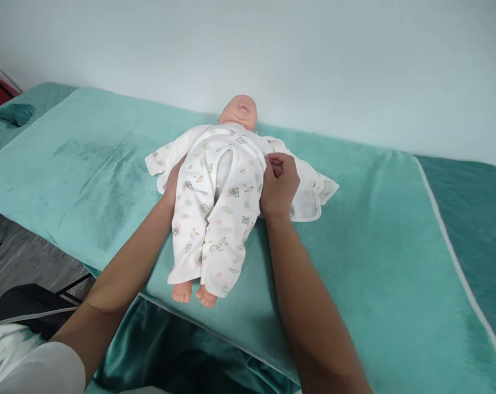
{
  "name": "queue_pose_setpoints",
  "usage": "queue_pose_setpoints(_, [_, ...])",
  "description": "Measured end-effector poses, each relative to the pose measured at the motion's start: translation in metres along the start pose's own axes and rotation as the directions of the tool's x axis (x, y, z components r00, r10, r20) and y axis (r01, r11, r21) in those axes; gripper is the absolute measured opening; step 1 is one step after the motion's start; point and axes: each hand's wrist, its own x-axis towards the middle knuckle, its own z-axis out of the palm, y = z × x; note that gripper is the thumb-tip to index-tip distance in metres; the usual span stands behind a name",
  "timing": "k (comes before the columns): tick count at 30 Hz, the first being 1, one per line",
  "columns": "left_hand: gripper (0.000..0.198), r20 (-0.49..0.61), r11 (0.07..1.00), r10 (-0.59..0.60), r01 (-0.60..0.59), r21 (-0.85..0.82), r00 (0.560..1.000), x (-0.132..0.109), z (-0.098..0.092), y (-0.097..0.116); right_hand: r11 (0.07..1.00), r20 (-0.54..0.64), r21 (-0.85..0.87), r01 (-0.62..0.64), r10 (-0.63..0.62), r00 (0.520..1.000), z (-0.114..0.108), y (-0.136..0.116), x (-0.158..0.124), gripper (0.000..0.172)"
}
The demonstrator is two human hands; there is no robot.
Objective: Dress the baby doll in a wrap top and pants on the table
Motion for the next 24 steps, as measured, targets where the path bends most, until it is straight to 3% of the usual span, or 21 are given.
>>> queue_pose_setpoints(2, [0.03, -0.067, 0.95, 0.252, -0.234, 0.207, 0.965, 0.008, -0.008, -0.007, 0.995, 0.004, -0.077, 0.059, -0.059, 0.998, 0.0, 0.001, 0.005, 0.008])
queue_pose_setpoints(4, [0.033, -0.082, 0.809, 0.47, -0.391, 0.44, 0.879, 0.017, -0.016, -0.009, 0.98, 0.068, -0.145, 0.137, -0.128, 0.989, 0.0, 0.003, 0.013, 0.008])
queue_pose_setpoints(7, [0.025, -0.035, 0.6, 0.639, -0.47, 0.648, 0.768, 0.039, -0.021, 0.0, 0.961, 0.221, -0.159, 0.227, -0.189, 0.957, 0.001, 0.005, 0.027, 0.009])
queue_pose_setpoints(9, [0.021, 0.029, 0.512, 0.668, -0.488, 0.707, 0.743, 0.057, -0.017, 0.01, 0.962, 0.313, -0.123, 0.243, -0.195, 0.93, 0.002, 0.007, 0.038, 0.01])
queue_pose_setpoints(10, [0.019, 0.051, 0.506, 0.658, -0.491, 0.709, 0.751, 0.066, -0.013, 0.016, 0.962, 0.348, -0.107, 0.253, -0.202, 0.915, 0.003, 0.008, 0.043, 0.011])
queue_pose_setpoints(12, [0.017, 0.057, 0.579, 0.582, -0.462, 0.672, 0.811, 0.081, -0.005, 0.025, 0.955, 0.397, -0.09, 0.283, -0.226, 0.89, 0.005, 0.011, 0.052, 0.014])
queue_pose_setpoints(15, [0.018, 0.033, 0.735, 0.372, -0.316, 0.6, 0.928, 0.093, 0.005, 0.035, 0.948, 0.445, -0.098, 0.302, -0.23, 0.866, 0.009, 0.016, 0.063, 0.01])
queue_pose_setpoints(17, [0.018, 0.043, 0.785, 0.244, -0.224, 0.578, 0.969, 0.093, 0.009, 0.04, 0.955, 0.476, -0.101, 0.277, -0.198, 0.857, 0.011, 0.018, 0.067, 0.005])
queue_pose_setpoints(20, [0.019, 0.129, 0.789, 0.129, -0.181, 0.587, 0.983, 0.088, 0.008, 0.047, 0.966, 0.547, -0.109, 0.233, -0.137, 0.826, 0.01, 0.017, 0.074, 0.01])
queue_pose_setpoints(24, [0.026, 0.287, 0.747, 0.076, -0.245, 0.618, 0.955, 0.081, 0.001, 0.054, 0.977, 0.67, -0.11, 0.182, -0.062, 0.739, 0.005, 0.009, 0.08, 0.015])
